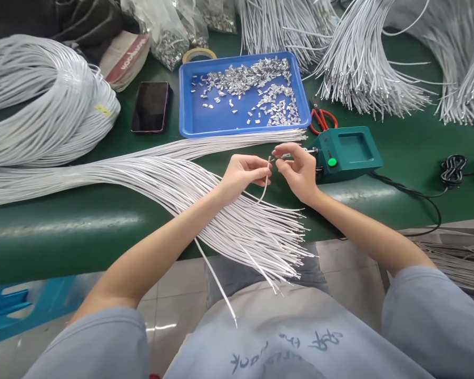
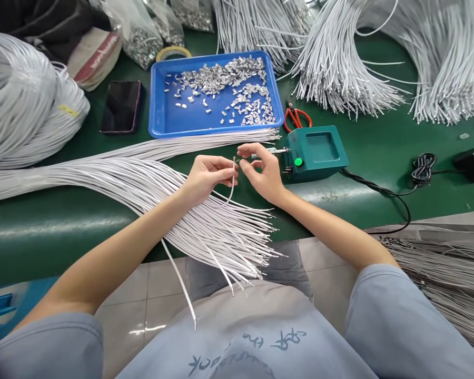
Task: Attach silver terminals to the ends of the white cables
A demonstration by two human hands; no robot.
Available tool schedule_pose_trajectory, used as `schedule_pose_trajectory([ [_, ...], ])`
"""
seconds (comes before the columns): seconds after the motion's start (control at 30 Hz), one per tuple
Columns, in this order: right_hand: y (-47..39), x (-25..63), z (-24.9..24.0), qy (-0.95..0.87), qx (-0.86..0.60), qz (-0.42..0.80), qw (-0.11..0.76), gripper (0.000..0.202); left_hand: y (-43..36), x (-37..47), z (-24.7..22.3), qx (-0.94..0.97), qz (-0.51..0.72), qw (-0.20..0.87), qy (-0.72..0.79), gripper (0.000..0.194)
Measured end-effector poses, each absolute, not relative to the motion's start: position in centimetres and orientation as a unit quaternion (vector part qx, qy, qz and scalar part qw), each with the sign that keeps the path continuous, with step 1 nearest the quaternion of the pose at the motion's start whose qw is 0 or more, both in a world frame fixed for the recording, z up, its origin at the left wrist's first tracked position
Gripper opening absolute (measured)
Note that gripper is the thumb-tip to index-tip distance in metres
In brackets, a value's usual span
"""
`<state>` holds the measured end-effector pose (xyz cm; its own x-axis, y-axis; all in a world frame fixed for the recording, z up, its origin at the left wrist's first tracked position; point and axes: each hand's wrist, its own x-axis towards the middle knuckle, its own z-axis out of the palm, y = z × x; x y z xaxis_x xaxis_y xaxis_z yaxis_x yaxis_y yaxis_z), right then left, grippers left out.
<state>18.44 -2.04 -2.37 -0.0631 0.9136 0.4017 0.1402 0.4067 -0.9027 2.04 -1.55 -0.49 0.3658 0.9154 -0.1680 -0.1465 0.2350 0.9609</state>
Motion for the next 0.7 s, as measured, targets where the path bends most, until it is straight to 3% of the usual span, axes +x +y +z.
schedule_pose_trajectory([
  [0.2, -1.28, 19.02, -2.23, -0.601, -0.390, 0.463, 0.522, 0.031, -1.56, 2.07, -0.65, 0.477, 0.401, 0.672, 0.399, 0.034],
  [0.7, -1.10, 19.01, -1.74, -0.617, -0.420, 0.445, 0.495, 0.030, -1.56, 2.19, -0.85, 0.500, 0.401, 0.660, 0.393, 0.034],
])
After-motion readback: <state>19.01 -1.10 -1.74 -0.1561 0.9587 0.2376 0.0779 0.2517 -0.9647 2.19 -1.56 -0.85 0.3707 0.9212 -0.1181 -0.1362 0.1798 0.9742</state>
